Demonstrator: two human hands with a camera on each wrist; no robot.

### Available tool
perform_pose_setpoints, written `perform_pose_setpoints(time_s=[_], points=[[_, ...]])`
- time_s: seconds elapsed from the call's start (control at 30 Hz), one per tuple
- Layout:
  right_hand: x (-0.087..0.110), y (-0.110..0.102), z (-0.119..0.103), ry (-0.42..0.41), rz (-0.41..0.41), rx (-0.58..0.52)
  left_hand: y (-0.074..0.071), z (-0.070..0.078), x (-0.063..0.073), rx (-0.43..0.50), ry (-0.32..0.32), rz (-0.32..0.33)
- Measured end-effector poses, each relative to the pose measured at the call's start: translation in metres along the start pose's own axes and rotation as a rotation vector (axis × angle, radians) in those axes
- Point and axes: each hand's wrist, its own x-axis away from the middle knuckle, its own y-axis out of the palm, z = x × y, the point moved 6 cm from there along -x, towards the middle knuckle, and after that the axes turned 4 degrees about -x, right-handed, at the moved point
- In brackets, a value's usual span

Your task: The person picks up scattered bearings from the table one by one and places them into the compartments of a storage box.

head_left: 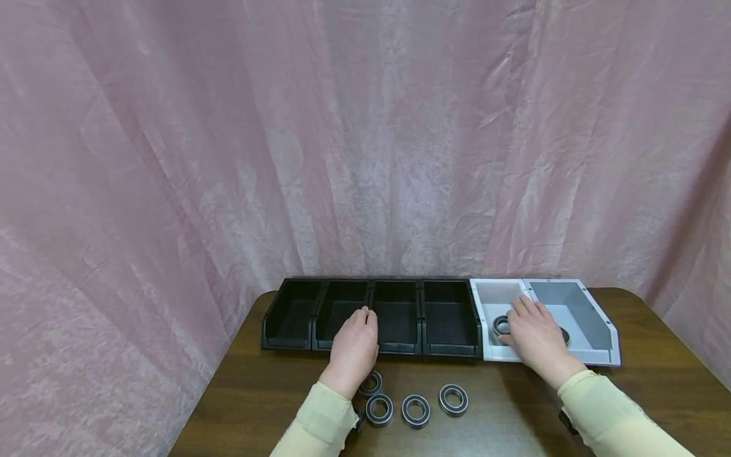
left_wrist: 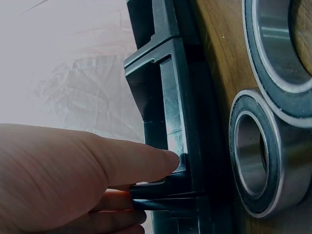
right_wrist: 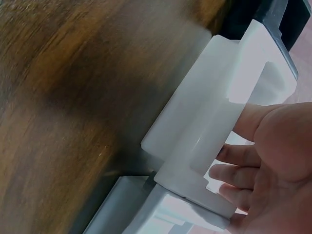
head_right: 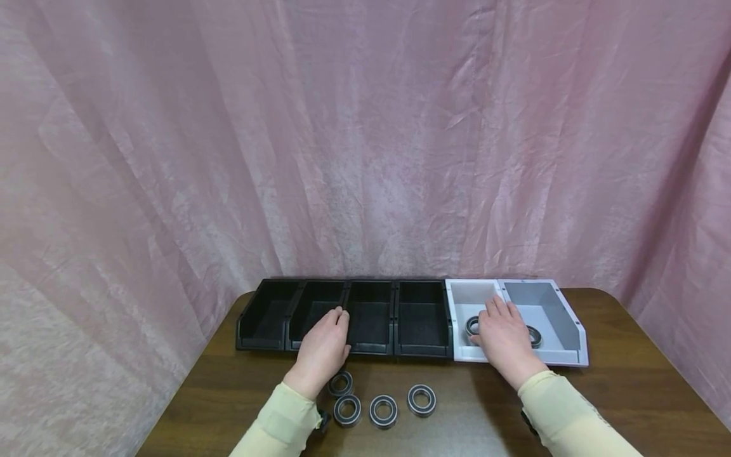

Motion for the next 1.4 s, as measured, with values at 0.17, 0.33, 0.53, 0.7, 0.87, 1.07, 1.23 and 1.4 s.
perform_pose_setpoints(time_s=[0.17, 0.33, 0.53, 0.7, 0.87, 1.07, 1.23, 1.4], points=[[-0.002, 0.003, 0.0, -0.006, -0.013, 0.042, 0.0, 0.0, 0.0, -0.007, 0.001, 0.002], [-0.003, 0.007, 0.0, -0.012, -0.011, 0.066, 0.001, 0.0, 0.001, -0.009, 0.006, 0.003], [-0.005, 0.009, 0.001, 0.0, -0.032, 0.074, 0.001, 0.0, 0.001, -0.012, 0.011, 0.009], [-0.006, 0.009, 0.0, 0.009, -0.049, 0.075, 0.001, 0.0, 0.001, -0.014, 0.008, 0.011], [-0.007, 0.01, 0.001, 0.022, -0.078, 0.069, 0.0, 0.0, 0.002, -0.014, 0.009, 0.005], [-0.008, 0.009, 0.001, 0.026, -0.089, 0.063, -0.001, 0.001, 0.001, -0.016, 0.013, 0.009], [-0.008, 0.006, 0.0, 0.019, -0.088, 0.063, 0.0, 0.001, 0.0, -0.02, 0.01, 0.002], [-0.01, 0.005, -0.001, 0.024, -0.117, 0.075, 0.0, 0.001, 0.0, -0.016, 0.009, -0.002]])
